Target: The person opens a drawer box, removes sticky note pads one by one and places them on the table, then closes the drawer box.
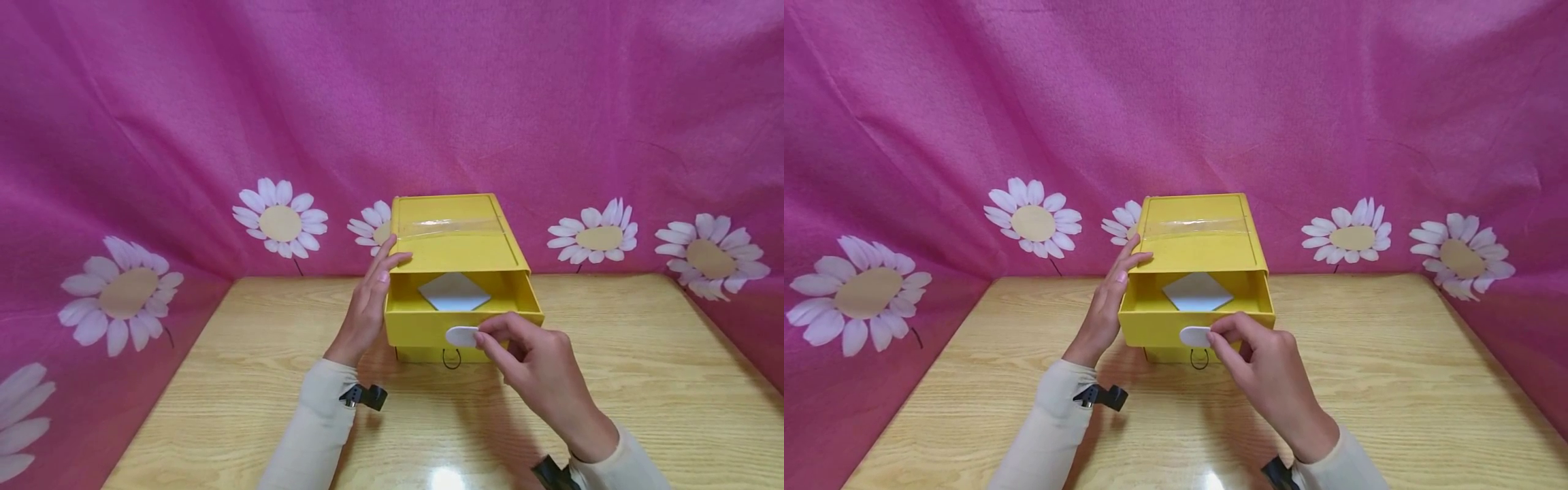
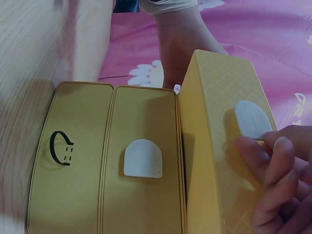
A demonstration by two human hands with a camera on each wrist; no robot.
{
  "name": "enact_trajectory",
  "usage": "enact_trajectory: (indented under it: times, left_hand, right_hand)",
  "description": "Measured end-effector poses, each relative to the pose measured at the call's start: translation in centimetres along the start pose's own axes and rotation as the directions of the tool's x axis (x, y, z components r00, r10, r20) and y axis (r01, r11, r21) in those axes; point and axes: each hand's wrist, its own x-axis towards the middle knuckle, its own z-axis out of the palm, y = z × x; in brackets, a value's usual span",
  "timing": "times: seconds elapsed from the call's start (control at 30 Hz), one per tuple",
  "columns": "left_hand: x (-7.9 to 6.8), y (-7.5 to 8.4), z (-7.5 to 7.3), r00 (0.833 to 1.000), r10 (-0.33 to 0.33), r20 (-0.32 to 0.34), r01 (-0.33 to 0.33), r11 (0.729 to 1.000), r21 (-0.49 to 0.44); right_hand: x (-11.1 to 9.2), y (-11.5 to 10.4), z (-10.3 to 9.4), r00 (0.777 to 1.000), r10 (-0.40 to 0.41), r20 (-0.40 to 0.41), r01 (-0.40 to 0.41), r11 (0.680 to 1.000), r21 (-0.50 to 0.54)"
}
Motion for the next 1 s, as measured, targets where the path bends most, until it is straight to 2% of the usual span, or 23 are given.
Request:
enact_trajectory:
  times: [0.23,0.6,0.83,1.0]
  left_hand:
    - [-0.1,0.1,-0.1,1.000,-0.024,0.000,0.024,1.000,0.005]
    - [0.0,-0.2,-0.1,1.000,-0.013,-0.009,0.013,1.000,0.002]
    - [0.4,-3.5,0.2,1.000,0.011,-0.014,-0.011,1.000,0.025]
    - [0.5,-4.2,0.3,0.999,0.035,-0.009,-0.035,0.999,0.029]
  right_hand:
    - [-0.3,-0.2,-0.2,1.000,-0.008,0.002,0.008,1.000,0.019]
    - [-0.7,-0.3,-0.1,0.999,-0.032,-0.003,0.033,0.998,0.046]
    - [-0.9,-0.4,-0.3,0.999,-0.038,-0.009,0.038,0.999,0.026]
    - [-1.1,-0.6,-0.6,1.000,-0.020,0.014,0.020,1.000,0.018]
